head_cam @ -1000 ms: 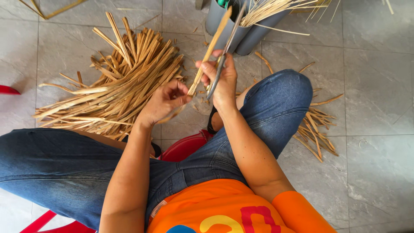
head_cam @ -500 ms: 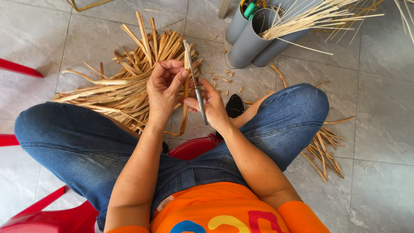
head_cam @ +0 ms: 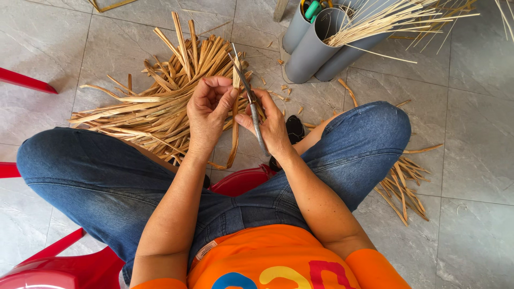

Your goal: The person sits cross-legged on a red plastic chair and uses shears to split dried palm leaves into thin strips. The person repeatedly picks up a leaf, splits it with the shears, and drops the resulting strips onto a growing pile on the floor.

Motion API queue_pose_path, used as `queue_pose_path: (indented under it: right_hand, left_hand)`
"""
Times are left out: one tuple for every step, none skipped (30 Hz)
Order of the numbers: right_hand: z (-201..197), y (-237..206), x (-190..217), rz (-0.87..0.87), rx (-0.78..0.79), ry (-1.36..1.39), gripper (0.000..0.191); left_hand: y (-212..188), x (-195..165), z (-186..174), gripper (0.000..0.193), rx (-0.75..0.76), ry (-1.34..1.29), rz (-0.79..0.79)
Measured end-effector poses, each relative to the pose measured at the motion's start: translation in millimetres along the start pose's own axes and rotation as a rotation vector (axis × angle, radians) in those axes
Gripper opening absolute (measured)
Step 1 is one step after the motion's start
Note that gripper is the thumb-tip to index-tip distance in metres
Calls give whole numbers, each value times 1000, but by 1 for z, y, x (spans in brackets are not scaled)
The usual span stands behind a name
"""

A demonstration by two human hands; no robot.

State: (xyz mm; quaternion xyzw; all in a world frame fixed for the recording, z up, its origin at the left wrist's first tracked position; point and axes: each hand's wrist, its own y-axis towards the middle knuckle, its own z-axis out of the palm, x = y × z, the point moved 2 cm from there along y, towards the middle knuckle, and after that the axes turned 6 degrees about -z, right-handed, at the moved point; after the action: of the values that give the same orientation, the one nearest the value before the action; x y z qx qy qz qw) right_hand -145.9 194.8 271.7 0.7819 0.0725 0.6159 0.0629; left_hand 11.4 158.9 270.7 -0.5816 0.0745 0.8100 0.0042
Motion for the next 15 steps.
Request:
queue_pose_path:
  right_hand:
    - [0, 0, -1, -12, -2, -10, 56]
    - [-1, 1, -2, -23, -2, -19, 55]
    - [-1, 2, -3, -31, -2, -29, 54]
    - [-1, 2, -4, -55, -1, -23, 54]
    - [-1, 2, -5, -78, 1, -17, 53]
    - [-1, 3, -5, -101, 3, -11, 53]
    - [-1, 3, -7, -58, -4, -31, 53]
    - [0, 3, -9, -16, -10, -51, 52]
    - [0, 3, -11, 26, -16, -71, 52]
    - [1, 3, -11, 9, -18, -50, 51]
    - [2, 3, -11, -10, -21, -28, 50]
    - [3, 3, -11, -26, -26, -6, 49]
    - [4, 2, -12, 27, -33, 12, 47]
    - [5, 1, -13, 79, -39, 29, 44]
    - [5, 1, -14, 131, -46, 46, 42]
  left_hand:
    - [0, 0, 1, 19, 4, 3, -1]
    - [0, 1, 1, 19, 2, 9, -1]
    - [0, 1, 0, 19, 0, 15, -3]
    - [1, 2, 0, 19, -3, 21, -6]
    - [1, 2, -1, 19, -8, 26, -4]
    - [1, 3, -2, 19, -13, 31, -1]
    - [2, 3, -3, 19, -18, 36, 2]
    - [2, 4, -4, 19, -18, 35, -4]
    - [2, 4, -5, 19, -19, 34, -10]
    - [3, 5, -5, 19, -20, 33, -15]
    - [3, 4, -6, 19, -18, 30, -9]
    - [3, 4, -7, 19, -15, 27, -4]
    - [4, 4, -7, 20, -12, 24, 2]
    - [3, 4, -7, 19, -11, 31, 0]
    - [3, 4, -6, 19, -9, 39, -2]
